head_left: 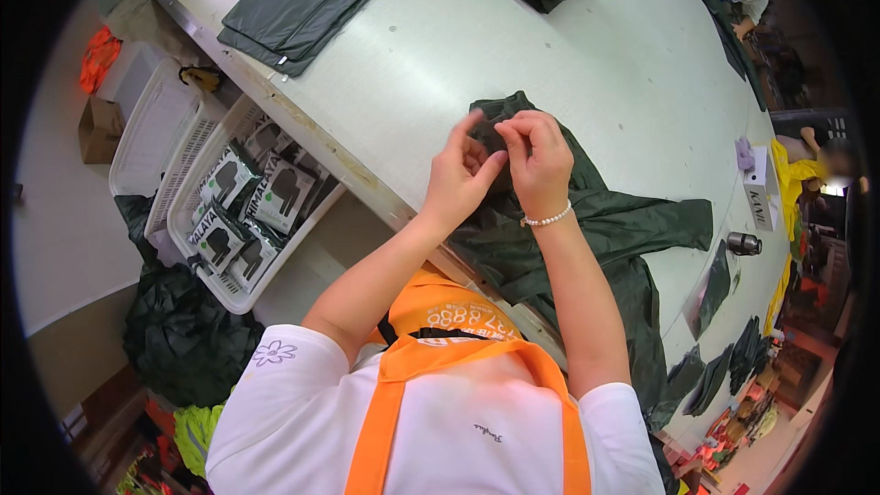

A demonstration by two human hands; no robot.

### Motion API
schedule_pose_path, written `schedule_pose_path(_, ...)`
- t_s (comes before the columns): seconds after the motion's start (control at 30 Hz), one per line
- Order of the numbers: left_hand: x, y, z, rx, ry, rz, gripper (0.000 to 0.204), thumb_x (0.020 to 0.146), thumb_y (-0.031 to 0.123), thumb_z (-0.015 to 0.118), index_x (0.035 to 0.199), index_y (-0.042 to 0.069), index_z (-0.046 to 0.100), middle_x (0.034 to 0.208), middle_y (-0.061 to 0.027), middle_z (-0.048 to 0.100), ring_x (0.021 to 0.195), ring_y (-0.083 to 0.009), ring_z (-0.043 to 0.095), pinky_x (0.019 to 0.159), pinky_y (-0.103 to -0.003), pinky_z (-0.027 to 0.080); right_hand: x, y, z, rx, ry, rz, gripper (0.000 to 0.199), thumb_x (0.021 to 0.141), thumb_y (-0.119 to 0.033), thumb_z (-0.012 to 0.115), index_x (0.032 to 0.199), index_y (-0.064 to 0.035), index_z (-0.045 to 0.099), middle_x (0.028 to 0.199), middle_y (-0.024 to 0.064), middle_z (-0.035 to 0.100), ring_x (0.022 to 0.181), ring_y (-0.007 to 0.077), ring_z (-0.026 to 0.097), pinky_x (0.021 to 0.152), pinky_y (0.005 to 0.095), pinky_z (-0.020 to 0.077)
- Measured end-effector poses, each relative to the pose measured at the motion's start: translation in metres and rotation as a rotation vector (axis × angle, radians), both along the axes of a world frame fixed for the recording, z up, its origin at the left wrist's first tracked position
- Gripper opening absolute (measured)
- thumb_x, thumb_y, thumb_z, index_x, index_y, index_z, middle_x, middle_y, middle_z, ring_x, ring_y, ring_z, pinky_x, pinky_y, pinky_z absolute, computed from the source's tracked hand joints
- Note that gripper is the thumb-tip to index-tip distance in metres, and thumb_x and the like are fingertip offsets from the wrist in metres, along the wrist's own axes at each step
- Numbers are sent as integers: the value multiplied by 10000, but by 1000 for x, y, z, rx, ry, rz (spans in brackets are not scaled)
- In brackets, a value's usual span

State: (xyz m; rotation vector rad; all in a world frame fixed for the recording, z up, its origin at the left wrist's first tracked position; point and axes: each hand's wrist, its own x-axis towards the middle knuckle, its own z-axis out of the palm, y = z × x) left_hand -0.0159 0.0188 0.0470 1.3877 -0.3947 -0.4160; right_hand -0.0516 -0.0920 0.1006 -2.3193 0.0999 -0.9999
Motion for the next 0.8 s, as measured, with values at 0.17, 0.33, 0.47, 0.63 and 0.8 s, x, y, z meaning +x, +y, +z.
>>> schedule_pose_path(0.17,6,5,3,1,-80,-29,471,772,35,695,1214,72,538,746,0,515,608,-55,454,542,-193,401,-8,6,3,20,15,132,118,775,-30,686,811,-34,574,831,86,619,626,212,594,530,281,486)
schedule_pose_path(0.33,5,2,5,128,-602,174,492,661,1,699,1128,75,564,1005,-82,591,907,-243,563,798,-354,451,-13,7,4,118,133,69,103,828,-81,646,793,-41,558,729,89,600,578,233,572,504,305,454)
schedule_pose_path(0.47,-5,1,-11,184,-651,153,381,641,-2,687,997,64,568,1088,-107,598,979,-314,558,850,-393,440,-31,8,-6,267,305,-31,167,844,-117,639,750,-36,526,668,112,586,570,262,568,503,328,444)
schedule_pose_path(0.63,-18,9,-29,280,-768,86,236,650,-41,644,864,32,579,1100,-127,586,982,-338,566,801,-388,476,-88,19,-18,686,646,-128,211,865,-140,623,733,-13,519,584,51,552,518,121,513,488,291,408)
schedule_pose_path(0.8,14,23,-23,297,-649,134,204,652,-21,644,845,20,592,1058,-114,579,1022,-321,528,854,-382,435,-174,30,-45,1350,1121,43,230,869,-178,643,713,-32,558,558,-23,521,485,29,429,440,205,342)
